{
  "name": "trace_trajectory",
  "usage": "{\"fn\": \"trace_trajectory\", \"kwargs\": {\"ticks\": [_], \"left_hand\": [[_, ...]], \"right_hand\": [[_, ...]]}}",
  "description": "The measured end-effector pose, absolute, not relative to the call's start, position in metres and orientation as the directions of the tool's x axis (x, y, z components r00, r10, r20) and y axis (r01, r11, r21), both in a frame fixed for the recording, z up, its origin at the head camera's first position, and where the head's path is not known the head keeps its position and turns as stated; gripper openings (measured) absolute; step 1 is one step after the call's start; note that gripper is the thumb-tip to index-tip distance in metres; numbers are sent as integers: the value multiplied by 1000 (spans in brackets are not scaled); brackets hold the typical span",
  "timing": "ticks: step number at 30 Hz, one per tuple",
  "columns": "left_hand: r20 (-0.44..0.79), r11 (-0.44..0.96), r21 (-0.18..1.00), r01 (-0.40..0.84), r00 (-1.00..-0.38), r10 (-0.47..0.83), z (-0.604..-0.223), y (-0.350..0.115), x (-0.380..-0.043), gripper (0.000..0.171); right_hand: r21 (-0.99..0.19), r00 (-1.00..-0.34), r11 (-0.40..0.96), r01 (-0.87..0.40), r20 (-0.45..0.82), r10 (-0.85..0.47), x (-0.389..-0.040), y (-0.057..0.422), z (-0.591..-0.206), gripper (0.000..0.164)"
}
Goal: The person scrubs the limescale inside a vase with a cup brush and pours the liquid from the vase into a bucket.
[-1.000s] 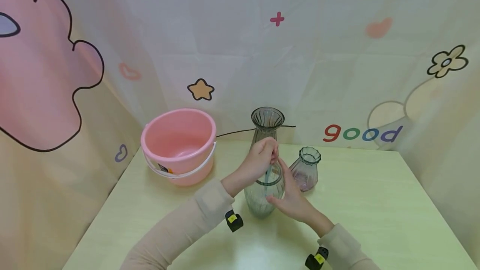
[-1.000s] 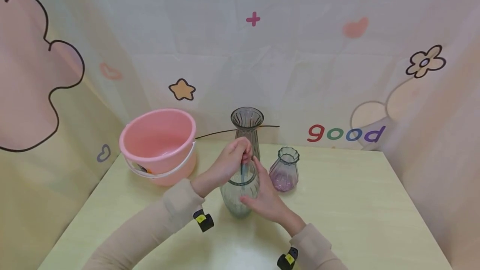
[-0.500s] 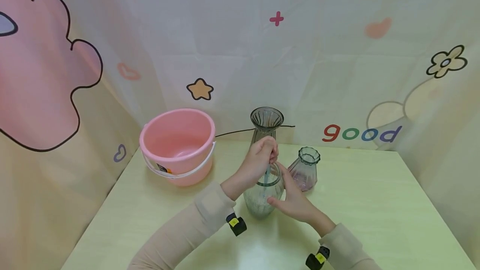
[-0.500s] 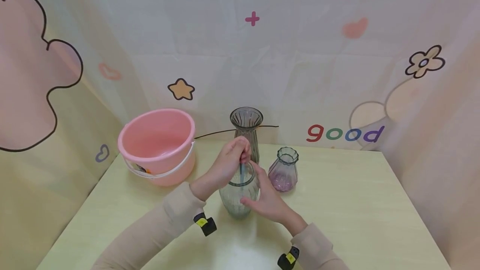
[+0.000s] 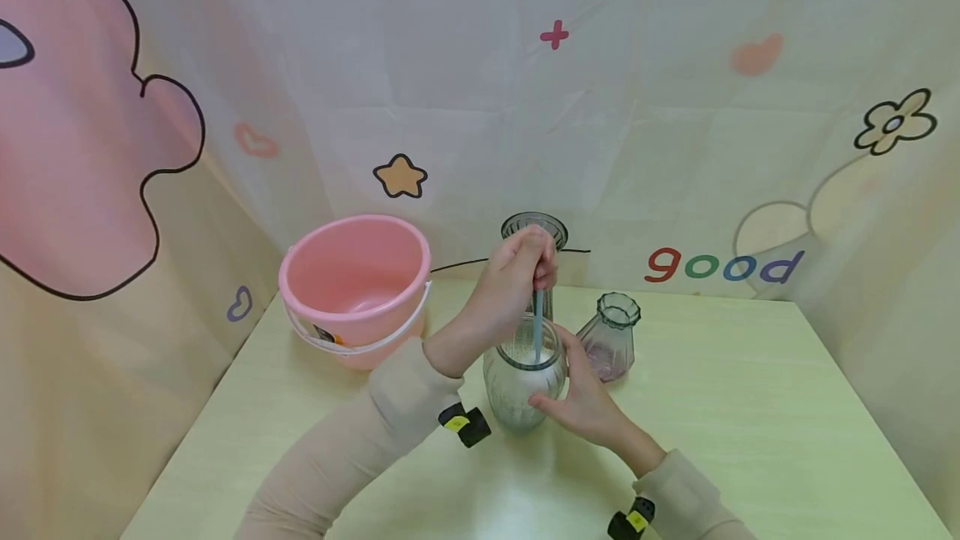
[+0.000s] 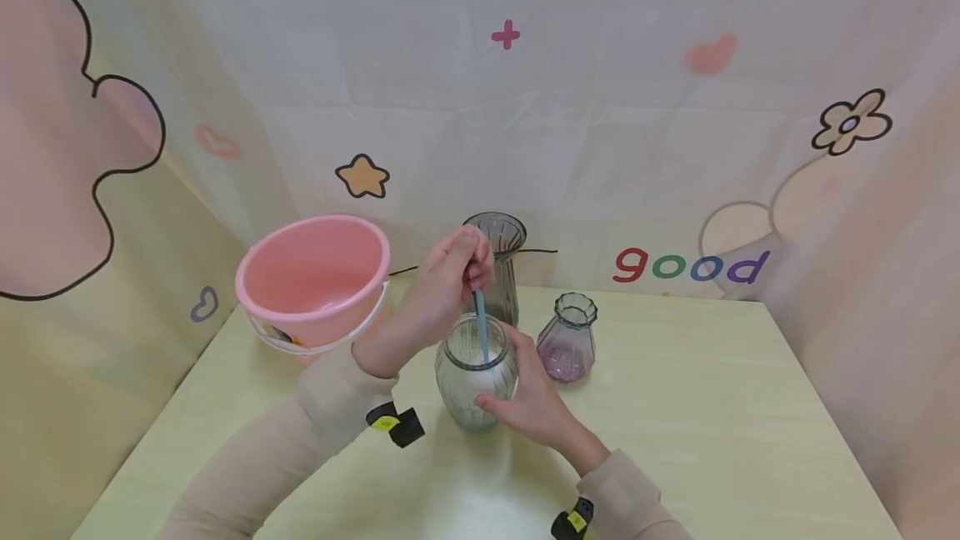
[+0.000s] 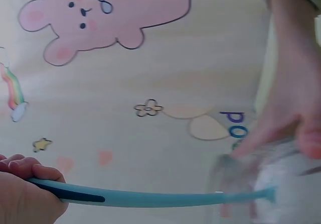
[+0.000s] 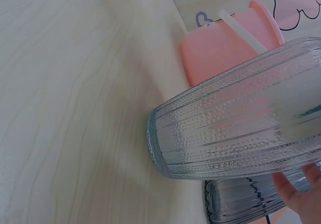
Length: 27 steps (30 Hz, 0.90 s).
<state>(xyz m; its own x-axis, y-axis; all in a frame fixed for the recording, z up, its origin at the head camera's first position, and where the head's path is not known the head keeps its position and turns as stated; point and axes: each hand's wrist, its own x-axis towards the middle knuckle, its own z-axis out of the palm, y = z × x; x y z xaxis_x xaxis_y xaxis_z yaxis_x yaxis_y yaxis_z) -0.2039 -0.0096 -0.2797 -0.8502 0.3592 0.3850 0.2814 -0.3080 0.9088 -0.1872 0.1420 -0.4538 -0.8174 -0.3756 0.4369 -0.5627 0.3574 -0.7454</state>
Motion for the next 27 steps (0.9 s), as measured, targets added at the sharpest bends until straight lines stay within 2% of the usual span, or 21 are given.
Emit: {"fn": "trace_trajectory", "kwargs": {"ticks": [4,8,17,27], "left_hand": [[396,-342,897,279,-851,344,-263,-11,-201,27],[383,-305,908,285,-861,335,-263,-12,-198,27],[399,-297,903,309,-861,315,-277,-11,-197,28],[333,-232,936,264,-878,344,-309,-7,-199,28]], "right_hand": [[-752,-824,357,-554,434,-365,-187,140,-453,94],[-747,-833,382,-543,424,-355,-185,138,-452,95],[-718,-818,395,-573,466,-338,-169,129,-421,89],[-741,-841,400,-539,444,-310,-164,127,-416,87]]}}
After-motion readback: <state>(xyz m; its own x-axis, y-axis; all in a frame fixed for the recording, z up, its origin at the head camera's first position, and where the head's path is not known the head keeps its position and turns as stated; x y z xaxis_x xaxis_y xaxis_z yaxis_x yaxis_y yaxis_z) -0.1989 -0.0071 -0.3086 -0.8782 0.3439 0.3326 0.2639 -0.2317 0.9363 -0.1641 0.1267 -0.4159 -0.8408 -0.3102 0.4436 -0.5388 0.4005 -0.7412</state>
